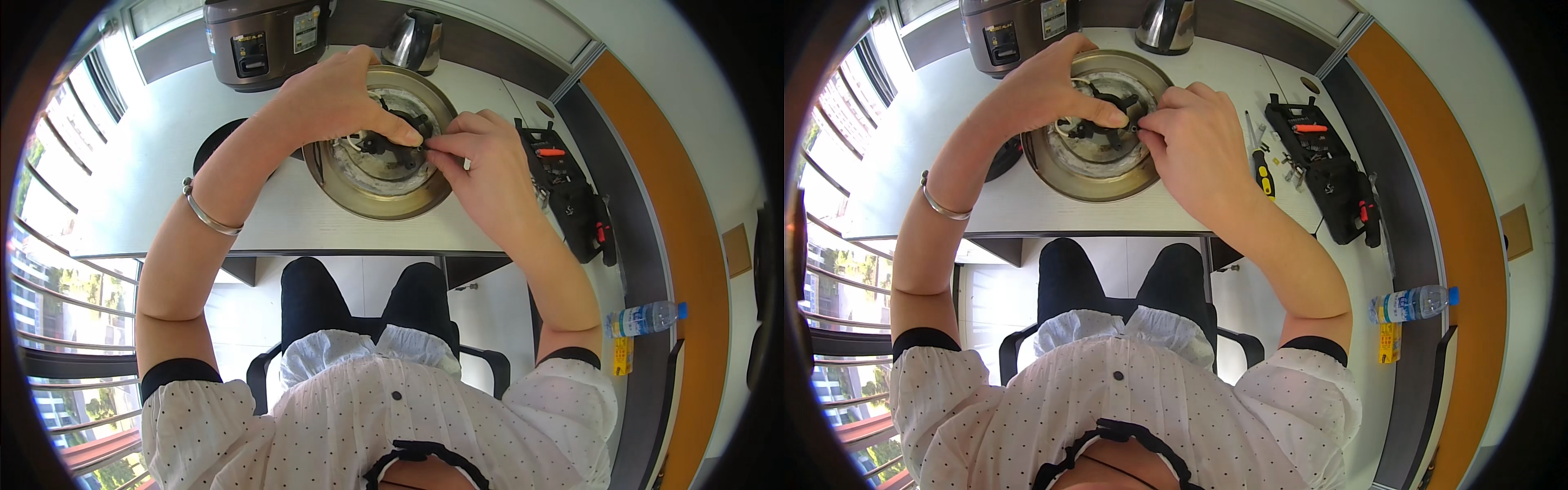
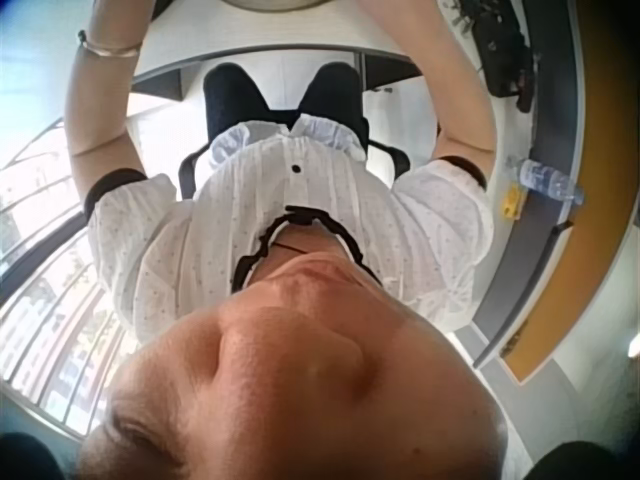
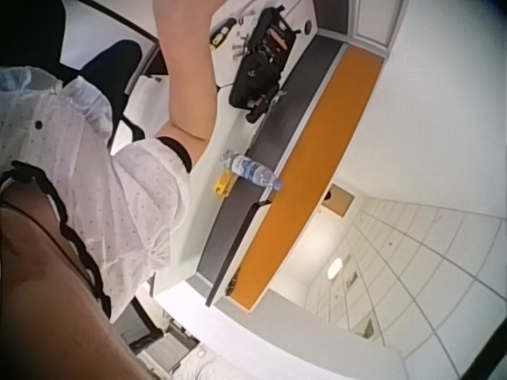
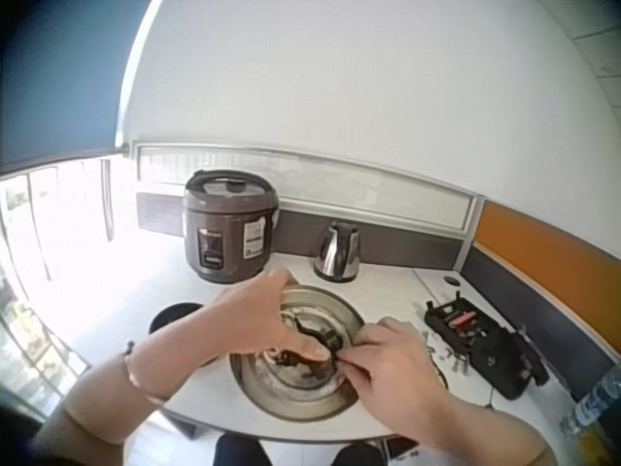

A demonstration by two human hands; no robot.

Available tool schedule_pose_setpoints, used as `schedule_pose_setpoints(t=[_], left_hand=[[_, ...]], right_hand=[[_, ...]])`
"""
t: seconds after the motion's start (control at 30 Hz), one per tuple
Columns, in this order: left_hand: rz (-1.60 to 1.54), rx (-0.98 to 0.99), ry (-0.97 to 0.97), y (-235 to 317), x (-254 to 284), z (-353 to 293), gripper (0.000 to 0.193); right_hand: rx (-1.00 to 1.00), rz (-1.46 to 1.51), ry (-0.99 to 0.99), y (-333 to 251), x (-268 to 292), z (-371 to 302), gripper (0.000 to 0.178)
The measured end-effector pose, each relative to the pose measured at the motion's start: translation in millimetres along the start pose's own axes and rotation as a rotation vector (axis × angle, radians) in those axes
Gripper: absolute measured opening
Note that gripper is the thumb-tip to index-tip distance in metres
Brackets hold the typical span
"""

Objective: The person assembles a small kitchen appliance by connecting internal wires, placing a black base onto the main body, and securing it with a screwdriver. The person then tightens the screw to complete the assembly.

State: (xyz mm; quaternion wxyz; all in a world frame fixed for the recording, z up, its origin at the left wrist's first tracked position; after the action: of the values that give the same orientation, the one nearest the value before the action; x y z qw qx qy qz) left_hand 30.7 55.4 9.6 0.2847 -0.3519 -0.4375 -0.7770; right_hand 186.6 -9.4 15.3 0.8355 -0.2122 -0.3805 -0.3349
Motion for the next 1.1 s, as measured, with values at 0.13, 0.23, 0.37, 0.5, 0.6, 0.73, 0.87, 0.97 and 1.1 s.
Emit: schedule_pose_setpoints(t=[0.13,0.23,0.37,0.5,0.6,0.73,0.87,0.97,1.1], left_hand=[[0.006,0.0,0.014,0.9,1.2,-1.2,0.098],[0.02,0.003,0.007,3.0,1.6,-1.5,0.096],[0.02,0.06,-0.04,6.6,1.6,-3.3,0.093],[0.017,0.061,-0.038,5.6,1.8,-3.0,0.094],[0.026,0.06,-0.031,6.0,1.6,-3.3,0.094],[0.021,0.074,-0.048,7.4,1.9,-3.6,0.093],[0.044,0.067,-0.028,8.8,1.8,-3.5,0.091],[0.045,0.067,-0.028,9.6,2.2,-4.1,0.091],[0.025,0.068,-0.037,7.0,2.9,-3.8,0.091]], right_hand=[[0.012,-0.004,-0.027,-0.2,-0.3,2.3,0.005],[0.038,-0.015,-0.034,-2.4,-0.6,4.5,0.004],[0.049,-0.015,-0.037,-4.1,-2.2,5.4,0.003],[0.047,-0.023,-0.021,-5.7,-4.5,5.3,0.002],[0.023,-0.034,-0.006,-7.1,-5.8,4.7,0.002],[-0.044,-0.058,0.003,-7.5,-7.6,3.0,0.002],[-0.137,-0.078,-0.006,-5.7,-9.8,1.2,0.004],[-0.194,-0.081,-0.011,-6.4,-10.4,1.4,0.005],[-0.253,-0.016,0.003,-3.0,-10.1,-1.0,0.007]])
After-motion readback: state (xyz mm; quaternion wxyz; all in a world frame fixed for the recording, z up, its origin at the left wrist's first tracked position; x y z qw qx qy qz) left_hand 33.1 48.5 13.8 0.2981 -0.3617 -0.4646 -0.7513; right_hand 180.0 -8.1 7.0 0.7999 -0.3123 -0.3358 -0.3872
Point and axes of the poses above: each hand's wrist, its own z-axis towards the middle knuckle, its own x-axis out of the back of the hand, y = z × x, the point moved 7 cm from there along z, towards the middle knuckle, and after that the axes turned 3 degrees about -x, right-handed, at the moved point
